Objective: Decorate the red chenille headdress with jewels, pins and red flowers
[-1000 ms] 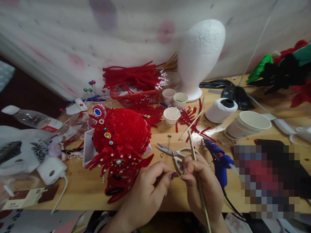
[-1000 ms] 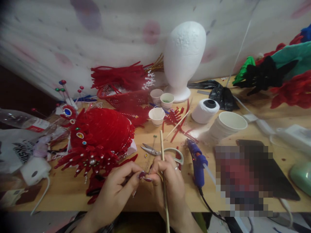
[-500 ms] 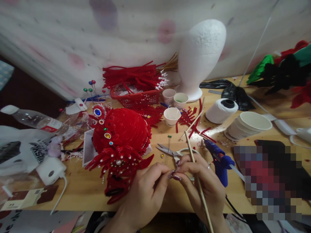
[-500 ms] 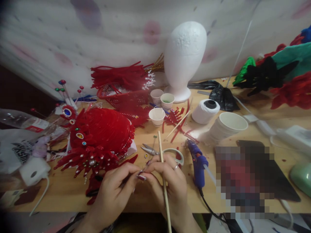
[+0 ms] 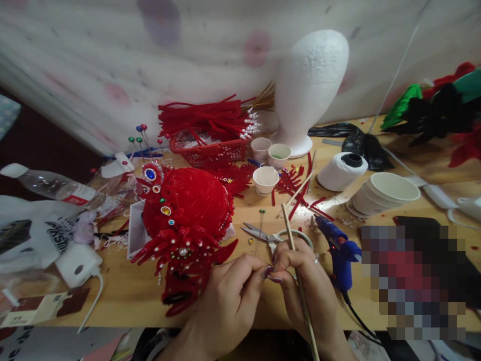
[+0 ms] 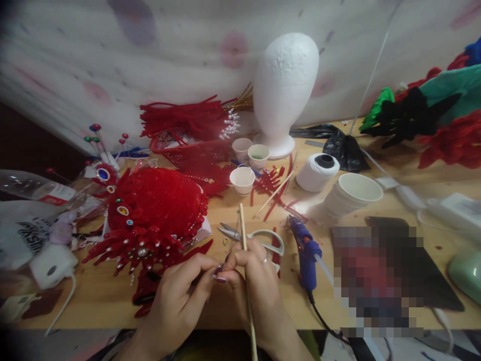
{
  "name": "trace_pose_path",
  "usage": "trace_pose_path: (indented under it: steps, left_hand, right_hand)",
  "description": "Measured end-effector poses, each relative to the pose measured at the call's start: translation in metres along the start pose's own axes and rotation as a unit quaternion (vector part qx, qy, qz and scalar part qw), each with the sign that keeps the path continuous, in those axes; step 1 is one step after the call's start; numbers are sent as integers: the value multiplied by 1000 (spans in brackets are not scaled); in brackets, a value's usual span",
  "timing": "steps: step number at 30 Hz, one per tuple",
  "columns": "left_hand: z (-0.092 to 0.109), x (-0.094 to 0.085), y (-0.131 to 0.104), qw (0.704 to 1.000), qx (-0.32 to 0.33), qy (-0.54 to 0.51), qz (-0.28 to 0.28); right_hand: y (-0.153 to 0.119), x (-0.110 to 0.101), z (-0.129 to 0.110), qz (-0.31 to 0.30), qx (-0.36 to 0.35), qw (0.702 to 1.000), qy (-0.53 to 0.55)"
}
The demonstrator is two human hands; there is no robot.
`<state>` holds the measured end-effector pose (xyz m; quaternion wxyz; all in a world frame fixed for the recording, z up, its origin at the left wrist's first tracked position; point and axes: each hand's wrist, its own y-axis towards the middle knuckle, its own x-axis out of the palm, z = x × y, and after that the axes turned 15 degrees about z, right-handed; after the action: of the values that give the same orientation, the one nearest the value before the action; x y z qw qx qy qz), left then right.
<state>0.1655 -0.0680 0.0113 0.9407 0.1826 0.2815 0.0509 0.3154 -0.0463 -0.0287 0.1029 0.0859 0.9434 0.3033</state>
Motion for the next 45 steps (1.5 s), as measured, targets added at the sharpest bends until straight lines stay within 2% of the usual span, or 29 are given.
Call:
trace_pose_path:
  steps: [7, 12, 15, 16, 17, 19, 21, 22, 24, 26, 29, 33, 37, 39, 40, 43, 45]
  left_hand:
    - [3, -1, 0, 997, -65, -17, -33]
    - [1, 0, -3, 995, -95, -25, -24]
    - [-1, 4, -3, 979, -179, -94, -1]
    - [-1, 6, -2, 961, -230, -152, 4]
    - [0, 8, 1, 930, -289, -225, 10]
    - [2, 12, 7, 836, -392, -383, 28]
    - [4, 16, 15, 745, -434, -504, 53]
    - [6, 17, 19, 715, -437, -542, 64]
    - [8, 18, 25, 679, -433, -589, 71]
    - [9, 18, 29, 657, -438, -611, 64]
    - [9, 18, 32, 645, -446, -616, 68]
    - [10, 19, 33, 654, -440, -609, 88]
    - [14, 24, 31, 660, -448, -599, 73]
    - [16, 24, 27, 651, -450, -610, 39]
    - [17, 23, 24, 646, -445, -620, 13]
    - [18, 11, 13, 649, -414, -632, -87]
    - [21, -4, 4, 671, -392, -611, -150]
  right_hand:
    - [-3, -1, -2, 25, -28, 999, -13]
    - [-9, -2, -1, 37, 2, 999, 30]
    - [-11, -2, -1, 58, -1, 997, 41]
    - [-11, -3, -1, 73, -2, 997, 38]
    - [-11, -3, 0, 94, 5, 995, 39]
    - [-11, -3, 1, 148, 35, 987, 53]
    - [-11, -3, 2, 205, 60, 975, 56]
    - [-10, -3, 2, 229, 67, 970, 42]
    - [-8, -3, 2, 264, 77, 961, -4]
    - [-6, -3, -1, 282, 85, 955, -32]
    - [-7, -3, -4, 271, 94, 958, -4]
    - [-15, -5, -3, 228, 106, 968, 11]
    - [-10, -2, 3, 166, -19, 986, -27]
    - [-3, 0, 4, 122, -55, 990, -52]
    - [0, 0, 4, 112, -46, 991, -58]
    - [6, -4, 5, 149, 51, 987, -40]
    - [8, -8, 7, 189, 120, 974, -32]
